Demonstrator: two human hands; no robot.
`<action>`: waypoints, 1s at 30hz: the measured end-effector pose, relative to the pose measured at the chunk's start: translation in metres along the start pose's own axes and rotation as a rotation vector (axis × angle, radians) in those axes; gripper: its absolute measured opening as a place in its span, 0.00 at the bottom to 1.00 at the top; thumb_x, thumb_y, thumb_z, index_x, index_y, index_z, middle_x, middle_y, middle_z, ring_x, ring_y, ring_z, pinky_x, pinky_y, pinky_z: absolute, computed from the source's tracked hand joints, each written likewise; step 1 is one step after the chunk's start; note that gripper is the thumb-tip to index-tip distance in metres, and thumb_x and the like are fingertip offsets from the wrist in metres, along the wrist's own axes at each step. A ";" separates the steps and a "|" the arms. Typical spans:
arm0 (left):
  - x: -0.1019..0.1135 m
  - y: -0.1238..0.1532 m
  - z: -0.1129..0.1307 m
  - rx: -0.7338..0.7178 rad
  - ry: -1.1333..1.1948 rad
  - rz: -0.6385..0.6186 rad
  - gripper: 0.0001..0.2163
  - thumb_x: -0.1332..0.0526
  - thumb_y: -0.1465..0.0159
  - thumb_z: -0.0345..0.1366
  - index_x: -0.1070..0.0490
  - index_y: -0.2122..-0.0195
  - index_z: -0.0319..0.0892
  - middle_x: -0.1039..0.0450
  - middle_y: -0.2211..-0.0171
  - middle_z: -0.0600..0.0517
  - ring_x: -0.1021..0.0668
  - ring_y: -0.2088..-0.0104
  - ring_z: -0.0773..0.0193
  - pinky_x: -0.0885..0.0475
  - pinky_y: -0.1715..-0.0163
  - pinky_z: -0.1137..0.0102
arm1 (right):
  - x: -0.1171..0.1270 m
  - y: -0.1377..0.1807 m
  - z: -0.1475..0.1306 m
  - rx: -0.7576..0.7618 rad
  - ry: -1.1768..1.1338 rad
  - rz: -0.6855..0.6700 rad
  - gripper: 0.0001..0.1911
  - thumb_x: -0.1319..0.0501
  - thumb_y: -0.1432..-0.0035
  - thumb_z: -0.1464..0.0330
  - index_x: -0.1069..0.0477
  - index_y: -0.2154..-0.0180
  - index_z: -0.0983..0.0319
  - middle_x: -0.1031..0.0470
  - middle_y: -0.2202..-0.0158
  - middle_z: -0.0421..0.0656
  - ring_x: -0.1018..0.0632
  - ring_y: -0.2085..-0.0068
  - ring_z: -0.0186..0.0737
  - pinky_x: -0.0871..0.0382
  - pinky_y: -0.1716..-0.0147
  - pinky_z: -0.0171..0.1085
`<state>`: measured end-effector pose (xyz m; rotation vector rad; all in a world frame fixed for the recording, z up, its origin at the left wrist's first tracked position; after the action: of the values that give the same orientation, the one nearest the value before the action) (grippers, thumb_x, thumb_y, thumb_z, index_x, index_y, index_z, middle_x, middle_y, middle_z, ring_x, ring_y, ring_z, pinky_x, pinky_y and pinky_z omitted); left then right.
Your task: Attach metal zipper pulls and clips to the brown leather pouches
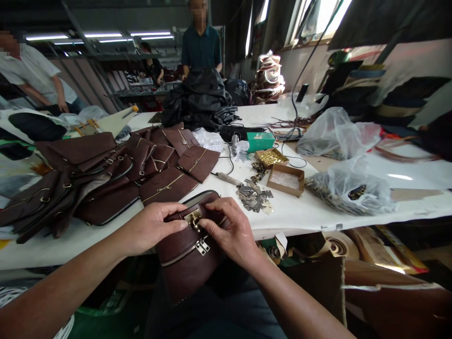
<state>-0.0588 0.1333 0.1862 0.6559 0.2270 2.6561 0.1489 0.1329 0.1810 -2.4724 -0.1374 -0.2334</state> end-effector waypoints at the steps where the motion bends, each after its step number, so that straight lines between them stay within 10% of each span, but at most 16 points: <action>1: 0.001 0.002 0.001 0.014 0.018 -0.025 0.18 0.30 0.33 0.45 0.19 0.44 0.48 0.15 0.48 0.51 0.16 0.51 0.53 0.23 0.51 0.65 | 0.005 -0.004 -0.002 0.022 0.055 0.012 0.19 0.25 0.37 0.61 0.21 0.46 0.56 0.22 0.46 0.50 0.21 0.45 0.49 0.26 0.44 0.48; 4: -0.002 0.008 0.009 0.033 0.022 -0.131 0.17 0.30 0.34 0.43 0.18 0.44 0.50 0.15 0.48 0.53 0.17 0.50 0.55 0.24 0.50 0.66 | 0.001 -0.017 -0.008 0.095 0.119 -0.180 0.24 0.26 0.37 0.60 0.23 0.41 0.56 0.25 0.37 0.52 0.28 0.34 0.55 0.35 0.34 0.54; 8: -0.007 0.013 0.018 0.046 0.025 -0.204 0.12 0.31 0.33 0.43 0.17 0.50 0.47 0.14 0.53 0.53 0.16 0.52 0.56 0.25 0.52 0.68 | -0.014 -0.025 -0.005 0.003 -0.014 -0.470 0.07 0.30 0.31 0.63 0.20 0.60 0.59 0.18 0.58 0.44 0.20 0.50 0.46 0.28 0.48 0.43; 13: -0.008 0.009 0.011 0.097 0.023 -0.143 0.13 0.32 0.36 0.43 0.16 0.53 0.45 0.13 0.56 0.51 0.15 0.56 0.54 0.23 0.56 0.66 | -0.022 -0.025 0.004 -0.107 0.049 -0.426 0.07 0.28 0.35 0.67 0.21 0.67 0.61 0.21 0.68 0.38 0.24 0.65 0.37 0.34 0.60 0.37; 23: 0.000 0.000 -0.011 0.038 -0.139 -0.015 0.14 0.33 0.36 0.44 0.15 0.55 0.42 0.13 0.59 0.49 0.15 0.57 0.52 0.24 0.58 0.65 | -0.018 -0.006 -0.002 -0.040 0.283 -0.086 0.10 0.26 0.37 0.61 0.20 0.59 0.58 0.18 0.59 0.46 0.21 0.54 0.47 0.33 0.52 0.43; 30: 0.002 0.003 -0.004 0.019 -0.190 0.044 0.14 0.34 0.36 0.41 0.14 0.53 0.43 0.13 0.56 0.49 0.15 0.53 0.50 0.23 0.53 0.63 | -0.054 0.011 0.004 -0.200 0.325 -0.328 0.14 0.36 0.29 0.60 0.24 0.67 0.58 0.22 0.73 0.38 0.28 0.74 0.34 0.45 0.71 0.36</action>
<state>-0.0630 0.1307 0.1843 0.9226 0.1867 2.6144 0.0986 0.1243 0.1604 -2.5567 -0.3974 -0.8186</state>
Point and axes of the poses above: each hand's wrist, its own y-axis away from the middle knuckle, its own x-axis out of the back of the hand, z = x × y, the point moved 7 cm from there along -y, towards the middle knuckle
